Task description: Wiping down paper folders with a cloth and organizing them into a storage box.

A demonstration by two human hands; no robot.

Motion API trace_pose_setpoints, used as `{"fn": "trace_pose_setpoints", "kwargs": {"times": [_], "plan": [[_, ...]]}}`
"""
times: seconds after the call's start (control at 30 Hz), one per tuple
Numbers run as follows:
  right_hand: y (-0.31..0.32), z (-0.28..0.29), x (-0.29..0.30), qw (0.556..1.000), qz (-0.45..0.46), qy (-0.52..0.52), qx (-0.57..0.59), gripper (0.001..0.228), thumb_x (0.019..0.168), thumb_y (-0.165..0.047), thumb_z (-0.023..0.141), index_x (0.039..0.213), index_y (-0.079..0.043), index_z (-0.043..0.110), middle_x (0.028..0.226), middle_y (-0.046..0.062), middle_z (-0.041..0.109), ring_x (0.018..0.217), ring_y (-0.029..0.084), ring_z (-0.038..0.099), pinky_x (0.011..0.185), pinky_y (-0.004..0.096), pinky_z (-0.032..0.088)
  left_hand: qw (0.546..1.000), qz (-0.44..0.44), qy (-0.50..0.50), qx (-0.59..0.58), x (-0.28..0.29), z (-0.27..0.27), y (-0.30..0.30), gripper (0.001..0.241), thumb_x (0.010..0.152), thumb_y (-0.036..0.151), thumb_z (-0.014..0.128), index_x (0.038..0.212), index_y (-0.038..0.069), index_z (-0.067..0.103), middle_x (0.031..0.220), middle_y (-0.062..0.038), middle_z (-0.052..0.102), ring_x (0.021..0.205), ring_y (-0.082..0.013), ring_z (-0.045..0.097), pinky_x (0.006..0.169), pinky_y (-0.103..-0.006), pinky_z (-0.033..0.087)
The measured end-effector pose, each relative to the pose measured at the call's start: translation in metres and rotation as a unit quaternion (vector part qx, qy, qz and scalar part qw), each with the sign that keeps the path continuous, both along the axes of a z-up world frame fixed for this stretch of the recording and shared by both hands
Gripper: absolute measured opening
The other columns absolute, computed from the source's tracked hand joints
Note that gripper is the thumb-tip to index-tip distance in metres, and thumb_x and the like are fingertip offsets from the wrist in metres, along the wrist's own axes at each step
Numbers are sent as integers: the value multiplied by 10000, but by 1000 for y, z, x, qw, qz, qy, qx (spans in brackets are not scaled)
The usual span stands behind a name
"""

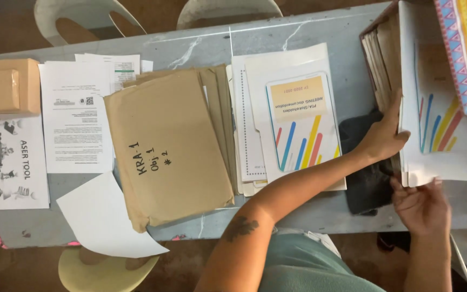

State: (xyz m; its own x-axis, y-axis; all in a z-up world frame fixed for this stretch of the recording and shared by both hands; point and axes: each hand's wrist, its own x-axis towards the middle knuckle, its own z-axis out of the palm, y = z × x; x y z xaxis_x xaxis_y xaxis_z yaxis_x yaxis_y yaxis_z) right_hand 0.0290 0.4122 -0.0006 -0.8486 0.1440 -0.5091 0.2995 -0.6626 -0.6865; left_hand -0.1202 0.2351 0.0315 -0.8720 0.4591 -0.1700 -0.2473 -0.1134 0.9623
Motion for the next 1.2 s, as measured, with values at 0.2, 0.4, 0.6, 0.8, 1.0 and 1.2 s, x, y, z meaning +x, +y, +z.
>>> {"fn": "trace_pose_setpoints", "kwargs": {"times": [0.2,0.4,0.6,0.8,1.0,1.2], "plan": [[30,-26,-10,998,-48,1,41,302,1130,-154,449,1380,14,446,1033,93,672,870,115,683,729,207,584,992,67,-30,105,-16,-42,41,1075,769,-38,558,1577,136,-131,1694,-221,-76,1100,-430,524,592,-414,604],[48,0,-30,973,-206,-41,95,208,1129,-154,448,1301,-46,490,1181,61,645,839,70,662,734,149,594,986,89,-1,144,-19,-16,72,1145,714,-59,569,1606,152,-118,1667,-310,-8,1328,-610,324,677,-449,608],[100,-61,-32,993,-34,-47,101,162,1202,-217,394,1241,-65,434,1021,53,747,753,88,765,601,149,557,993,82,48,-68,-39,-53,101,952,801,19,514,1508,-211,-80,1564,-497,-6,994,-459,596,841,-479,505],[62,-48,-31,989,-102,-49,98,127,1144,-121,456,1176,-4,493,1114,126,669,897,115,686,711,101,588,973,135,104,-155,-32,-49,82,743,845,17,519,1515,-116,226,1113,-334,456,787,-463,573,723,-531,486],[5,6,-40,961,-236,11,-144,315,1026,23,542,1320,135,547,1159,231,710,1100,313,733,993,380,648,965,51,82,-245,-53,-56,90,747,803,10,518,1481,-121,234,1234,-321,403,1005,-486,517,750,-559,529],[-42,-3,-18,788,240,71,562,667,811,102,725,1438,93,499,1394,258,562,1177,355,607,1008,428,506,939,7,180,-292,-51,-63,58,875,807,168,587,1558,-71,210,1461,-327,368,1213,-506,523,940,-543,532]]}}
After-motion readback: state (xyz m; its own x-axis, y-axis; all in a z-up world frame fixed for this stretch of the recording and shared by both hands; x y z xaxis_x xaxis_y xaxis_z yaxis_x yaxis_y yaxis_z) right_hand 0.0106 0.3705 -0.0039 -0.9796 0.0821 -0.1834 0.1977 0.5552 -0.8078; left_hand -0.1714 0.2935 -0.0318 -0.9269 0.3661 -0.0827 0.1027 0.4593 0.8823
